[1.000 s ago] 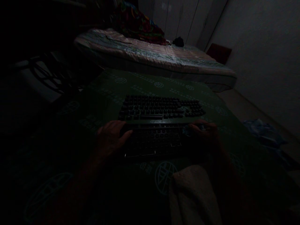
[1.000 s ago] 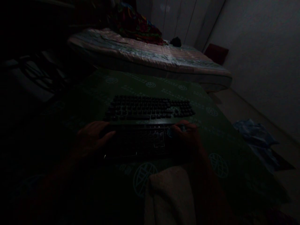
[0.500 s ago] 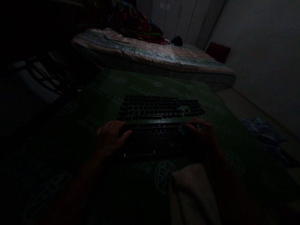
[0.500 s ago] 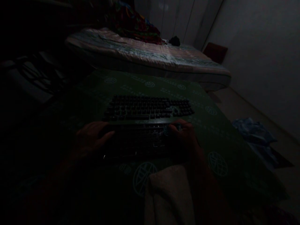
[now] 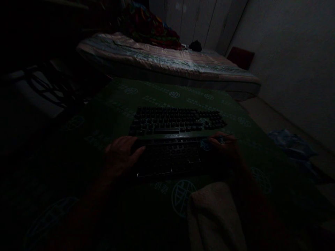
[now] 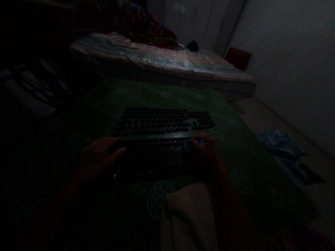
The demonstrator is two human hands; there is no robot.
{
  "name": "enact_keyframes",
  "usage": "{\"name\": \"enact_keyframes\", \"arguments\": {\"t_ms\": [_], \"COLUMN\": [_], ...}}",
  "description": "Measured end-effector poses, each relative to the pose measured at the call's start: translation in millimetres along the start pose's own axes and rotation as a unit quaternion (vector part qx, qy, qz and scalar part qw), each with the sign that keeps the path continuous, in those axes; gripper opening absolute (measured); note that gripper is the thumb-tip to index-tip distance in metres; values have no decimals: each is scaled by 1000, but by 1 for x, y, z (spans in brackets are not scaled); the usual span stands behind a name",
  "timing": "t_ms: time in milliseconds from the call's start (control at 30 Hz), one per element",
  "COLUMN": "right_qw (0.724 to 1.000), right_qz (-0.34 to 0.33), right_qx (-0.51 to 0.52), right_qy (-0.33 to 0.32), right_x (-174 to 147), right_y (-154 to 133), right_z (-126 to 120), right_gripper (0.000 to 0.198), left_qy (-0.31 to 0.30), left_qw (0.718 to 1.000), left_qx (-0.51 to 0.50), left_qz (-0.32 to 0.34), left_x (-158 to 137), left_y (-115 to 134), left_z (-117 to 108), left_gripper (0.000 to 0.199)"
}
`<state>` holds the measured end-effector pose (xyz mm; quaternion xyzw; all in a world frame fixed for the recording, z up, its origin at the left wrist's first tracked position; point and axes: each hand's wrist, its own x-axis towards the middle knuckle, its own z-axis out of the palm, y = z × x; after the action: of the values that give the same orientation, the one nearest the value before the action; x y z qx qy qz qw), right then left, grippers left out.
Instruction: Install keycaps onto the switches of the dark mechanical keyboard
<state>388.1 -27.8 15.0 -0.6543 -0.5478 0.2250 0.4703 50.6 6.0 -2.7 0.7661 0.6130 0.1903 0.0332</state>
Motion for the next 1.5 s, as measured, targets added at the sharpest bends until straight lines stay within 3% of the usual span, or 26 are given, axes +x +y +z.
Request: {"name": "enact_keyframes", "arguments": {"t_ms": [300, 533, 933, 1033, 1233, 1500], "right_qw": [996, 998, 995, 996, 997, 995], "right_qz": [77, 47, 80, 60, -54, -71], "right_qx": [44, 41, 58, 66, 34, 6], "right_qy": [2, 12, -7, -9, -38, -65], "right_x": [0, 0, -1, -4, -9, -10], "right_y": [-7, -3, -5, -7, -10, -10], "right_z": [-1, 0, -1, 1, 14, 13], "right_gripper": [30, 31, 28, 28, 22, 21], "left_qy": [7, 8, 19, 11, 11, -3], "left_qw": [1000, 1000, 1000, 1000, 1000, 1000], "left_qx": [-2, 6, -2, -5, 7, 2], "left_qz": [8, 0, 5, 8, 3, 2], "left_x": [1, 0, 0, 0, 0, 0], "left_y": [-2, -2, -3, -3, -3, 0], "left_z": [1, 2, 3, 2, 2, -1], "left_gripper": [45, 43, 43, 44, 43, 44]}}
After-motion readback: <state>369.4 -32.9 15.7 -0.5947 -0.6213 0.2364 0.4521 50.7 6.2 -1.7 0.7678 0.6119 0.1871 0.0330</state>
